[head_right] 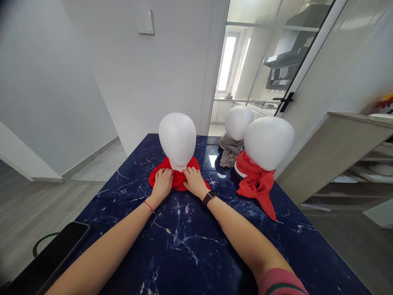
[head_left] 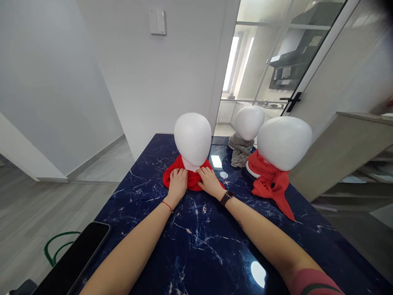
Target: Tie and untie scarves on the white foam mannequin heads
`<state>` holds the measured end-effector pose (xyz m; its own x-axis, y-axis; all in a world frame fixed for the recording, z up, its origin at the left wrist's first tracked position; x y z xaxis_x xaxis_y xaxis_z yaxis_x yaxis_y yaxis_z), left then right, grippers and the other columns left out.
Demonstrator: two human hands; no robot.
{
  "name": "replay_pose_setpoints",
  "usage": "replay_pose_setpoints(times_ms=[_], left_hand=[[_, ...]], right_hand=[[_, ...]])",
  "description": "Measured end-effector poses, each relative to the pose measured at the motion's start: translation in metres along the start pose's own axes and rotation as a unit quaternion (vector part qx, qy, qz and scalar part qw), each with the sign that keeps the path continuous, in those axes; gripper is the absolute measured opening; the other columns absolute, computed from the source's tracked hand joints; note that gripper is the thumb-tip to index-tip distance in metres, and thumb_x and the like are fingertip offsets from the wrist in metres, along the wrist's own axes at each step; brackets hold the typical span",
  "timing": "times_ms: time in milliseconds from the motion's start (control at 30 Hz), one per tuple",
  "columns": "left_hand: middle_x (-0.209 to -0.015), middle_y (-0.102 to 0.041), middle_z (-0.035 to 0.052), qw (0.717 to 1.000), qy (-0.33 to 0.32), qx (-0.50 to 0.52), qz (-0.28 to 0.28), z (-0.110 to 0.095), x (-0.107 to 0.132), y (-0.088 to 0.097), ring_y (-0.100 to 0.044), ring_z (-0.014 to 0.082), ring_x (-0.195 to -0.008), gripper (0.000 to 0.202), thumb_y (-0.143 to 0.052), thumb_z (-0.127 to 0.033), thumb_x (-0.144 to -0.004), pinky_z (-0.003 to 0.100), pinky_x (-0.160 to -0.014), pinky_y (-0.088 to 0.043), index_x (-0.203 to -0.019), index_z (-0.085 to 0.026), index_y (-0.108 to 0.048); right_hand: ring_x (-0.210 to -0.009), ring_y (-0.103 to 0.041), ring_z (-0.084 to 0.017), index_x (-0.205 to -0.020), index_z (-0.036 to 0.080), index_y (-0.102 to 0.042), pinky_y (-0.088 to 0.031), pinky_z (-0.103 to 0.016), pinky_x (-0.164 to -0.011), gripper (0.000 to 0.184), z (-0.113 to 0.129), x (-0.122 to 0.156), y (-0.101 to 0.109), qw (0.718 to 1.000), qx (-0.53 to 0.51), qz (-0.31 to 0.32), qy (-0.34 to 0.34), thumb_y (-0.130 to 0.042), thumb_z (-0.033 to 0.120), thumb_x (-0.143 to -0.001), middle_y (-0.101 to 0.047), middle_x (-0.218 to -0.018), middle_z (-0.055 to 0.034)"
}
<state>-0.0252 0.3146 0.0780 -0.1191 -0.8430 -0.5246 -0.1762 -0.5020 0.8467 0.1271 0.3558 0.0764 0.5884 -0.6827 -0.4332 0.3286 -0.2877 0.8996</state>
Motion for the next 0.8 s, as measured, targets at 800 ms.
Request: replay_pose_setpoints(times_ms=[800], left_hand=[[-0.102, -0.060, 0.0098, 0.999, 0.024, 0.007, 0.045, 0.0044, -0.0026, -0.0013, -0.048, 0.0280, -0.097, 0.024, -0.048, -0.026, -0.085, 0.042, -0.085, -0.041, -0.106, -0.016, -0.054]], right_hand=[[-0.119, -0.036, -0.027, -0.098, 0.020, -0.060, -0.035, -0.042, -0.093, 0.025, -0.0050, 0.0027, -0.0025, 0.998, -0.006, -0.032, -0.058, -0.063, 0.022, -0.073, -0.044, -0.127, -0.0114]])
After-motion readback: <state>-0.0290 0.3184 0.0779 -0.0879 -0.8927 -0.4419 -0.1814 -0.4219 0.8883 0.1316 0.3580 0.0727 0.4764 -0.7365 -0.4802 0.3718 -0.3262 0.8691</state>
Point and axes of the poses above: each hand's wrist, its own x-axis away from the middle knuckle, its own y-axis out of the back of the hand, z = x × y, the point moved 2 cm from there along -x, towards the middle knuckle
